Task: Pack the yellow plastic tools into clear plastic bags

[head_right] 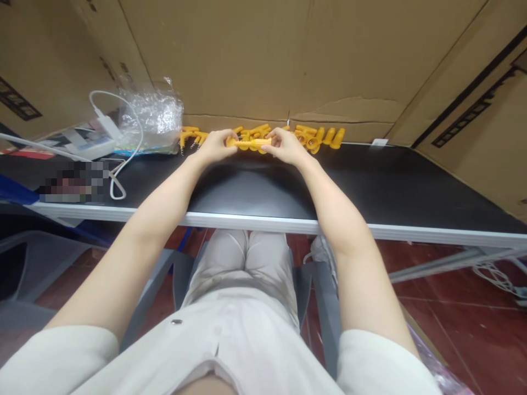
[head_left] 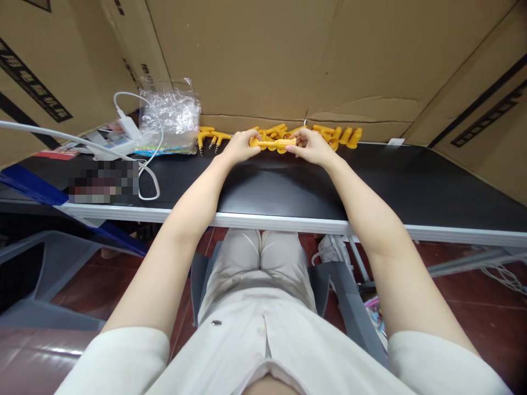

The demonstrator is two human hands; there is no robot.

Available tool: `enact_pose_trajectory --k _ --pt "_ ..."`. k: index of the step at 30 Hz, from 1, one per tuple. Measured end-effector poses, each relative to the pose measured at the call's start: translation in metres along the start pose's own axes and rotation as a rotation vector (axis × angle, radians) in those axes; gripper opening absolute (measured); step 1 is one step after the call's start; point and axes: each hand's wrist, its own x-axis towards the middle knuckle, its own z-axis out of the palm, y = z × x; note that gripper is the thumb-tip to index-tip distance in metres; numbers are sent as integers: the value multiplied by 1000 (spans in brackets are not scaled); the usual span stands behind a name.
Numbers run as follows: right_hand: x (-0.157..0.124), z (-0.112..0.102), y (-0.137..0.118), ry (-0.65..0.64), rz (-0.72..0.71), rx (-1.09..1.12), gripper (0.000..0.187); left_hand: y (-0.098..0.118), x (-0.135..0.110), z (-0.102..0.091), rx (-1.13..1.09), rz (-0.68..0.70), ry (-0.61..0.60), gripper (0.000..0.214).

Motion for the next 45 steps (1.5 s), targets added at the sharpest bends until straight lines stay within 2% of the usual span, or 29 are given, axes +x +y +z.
enact_pose_trajectory --k 5,10,13,17,22,28,35,40,43,45 --pt "-3 3 -12 11 106 55 60 -2 0 0 -33 21 36 26" --pt "-2 3 -18 7 169 148 64 -2 1 1 -73 28 75 21" --pt "-1 1 -15 -19 180 199 63 -1 0 1 -77 16 77 20" --pt "-3 -4 -14 -71 150 232 71 1 0 -1 -73 -18 74 20" --pt "-8 -10 -29 -77 210 250 62 1 0 0 -83 33 75 21" --pt "-9 -9 -40 -47 329 301 74 8 -2 0 -84 44 70 20" --pt "-9 -1 -36 1 298 310 89 14 -4 -2 -87 27 66 17" --pt "-8 -2 -34 -1 265 277 96 11 -1 -1 -152 51 109 20" --pt "-6 -7 -31 -35 232 271 93 6 3 1 -184 30 128 23" --pt "-6 -11 -29 -39 204 268 82 2 5 2 -181 6 129 25"
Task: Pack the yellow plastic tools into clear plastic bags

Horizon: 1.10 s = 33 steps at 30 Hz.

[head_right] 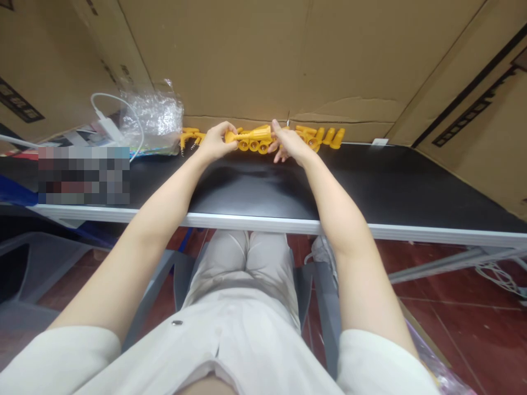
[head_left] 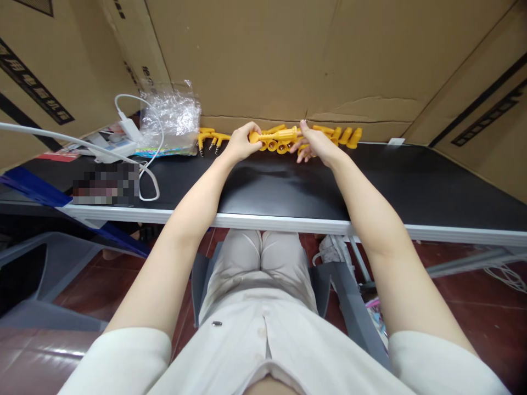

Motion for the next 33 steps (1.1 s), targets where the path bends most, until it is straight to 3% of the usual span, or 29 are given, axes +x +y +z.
enact_pose_trajectory --k 2,6,14,25,33 --pt "-1 -4 1 2 -41 -3 71 -3 1 0 6 -11 0 25" --pt "-2 -5 3 10 -97 -4 69 -3 1 0 -9 -12 -2 22" --pt "2 -1 4 56 -79 -17 57 2 -1 -3 -55 -31 -30 21" --pt "-2 6 -2 56 30 -27 78 0 0 -1 -63 2 -44 23" --pt "-1 8 -1 78 56 -23 83 2 -1 -1 -64 4 -48 24"
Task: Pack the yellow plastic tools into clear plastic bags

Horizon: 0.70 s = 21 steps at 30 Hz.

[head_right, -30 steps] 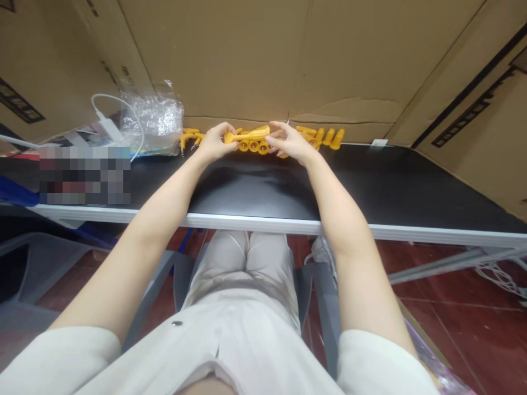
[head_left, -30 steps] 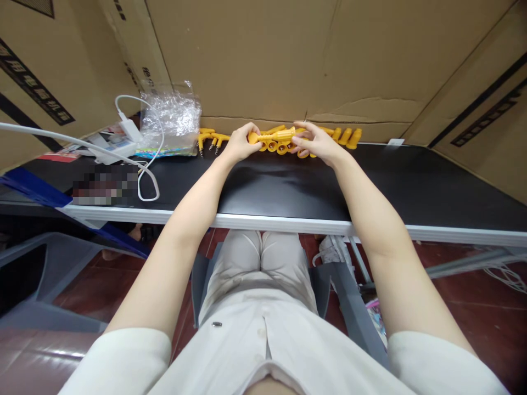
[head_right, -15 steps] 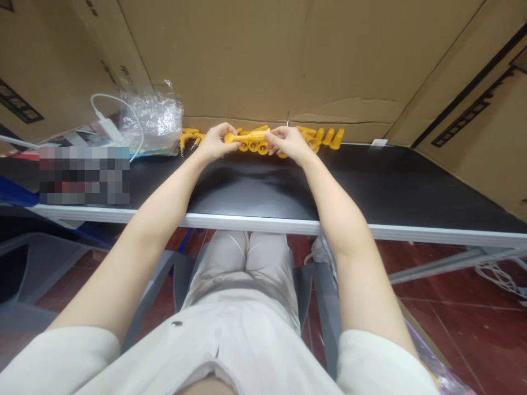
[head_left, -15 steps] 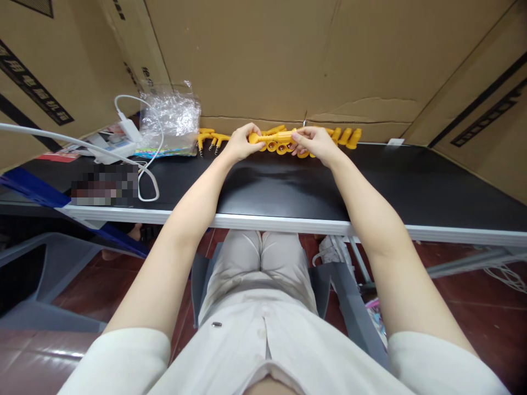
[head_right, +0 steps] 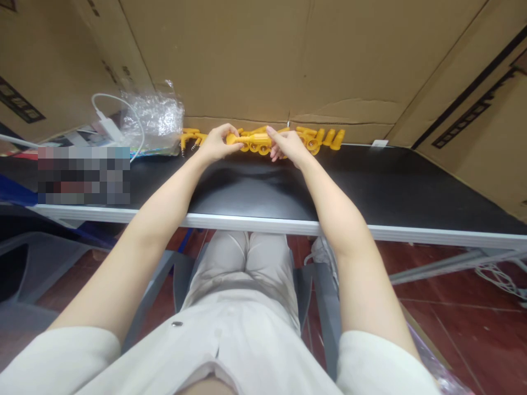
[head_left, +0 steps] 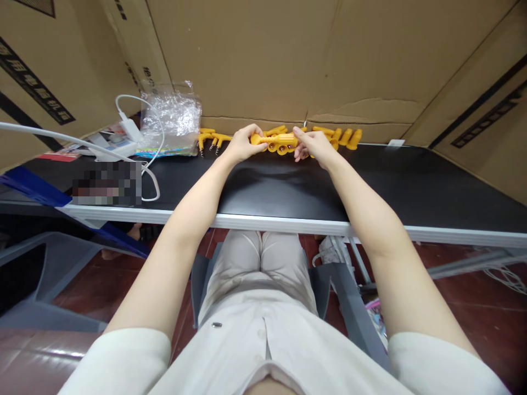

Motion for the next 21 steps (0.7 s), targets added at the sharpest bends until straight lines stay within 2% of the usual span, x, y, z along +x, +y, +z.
enact_pose_trajectory --k 7,12,15,21 --pt "1 -2 -1 -1 -12 27 92 1 0 1 13 1 2 25" --pt "-1 -9 0 -69 -39 59 70 3 -1 0 27 14 21 26" --pt "-3 -10 0 -84 -103 63 69 5 -2 -1 53 17 30 24" --pt "-4 -9 0 -68 -110 57 62 9 -4 -3 92 39 50 26"
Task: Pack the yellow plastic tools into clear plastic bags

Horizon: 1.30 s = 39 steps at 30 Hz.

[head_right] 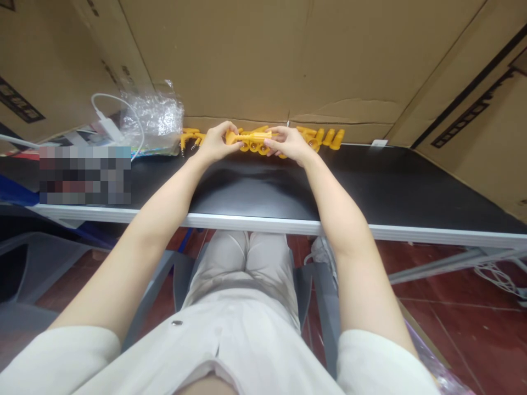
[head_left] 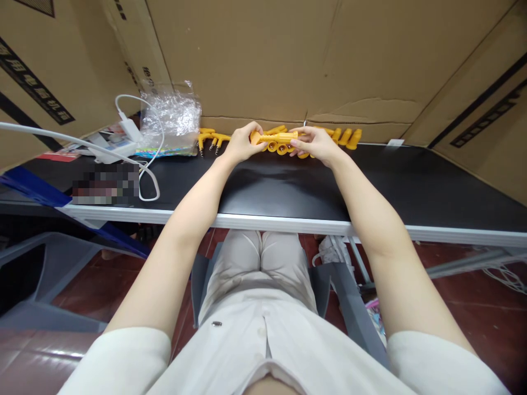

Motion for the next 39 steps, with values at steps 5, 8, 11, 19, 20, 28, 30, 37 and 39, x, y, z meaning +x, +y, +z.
enact_pose_trajectory --k 5,8,11,19,20,28,30,37,39 --pt "-1 2 -4 5 29 30 59 -4 2 2 13 36 5 25" --pt "-2 5 -7 26 65 71 64 -10 3 5 19 79 28 24" --pt "-5 8 -12 57 107 102 66 -13 4 8 21 101 36 25" --pt "-9 15 -23 115 192 114 71 -8 3 6 44 94 19 25" --pt "-9 16 -23 123 202 109 73 -7 2 6 47 95 17 25" --pt "-7 20 -21 153 252 105 81 -3 0 5 74 75 -24 29" --pt "-6 19 -20 160 259 118 79 -2 0 5 77 72 -28 29" --pt "-4 17 -18 158 311 123 78 -6 1 7 94 53 -49 31" --pt "-3 17 -17 156 321 114 78 -9 2 9 87 63 -39 31"
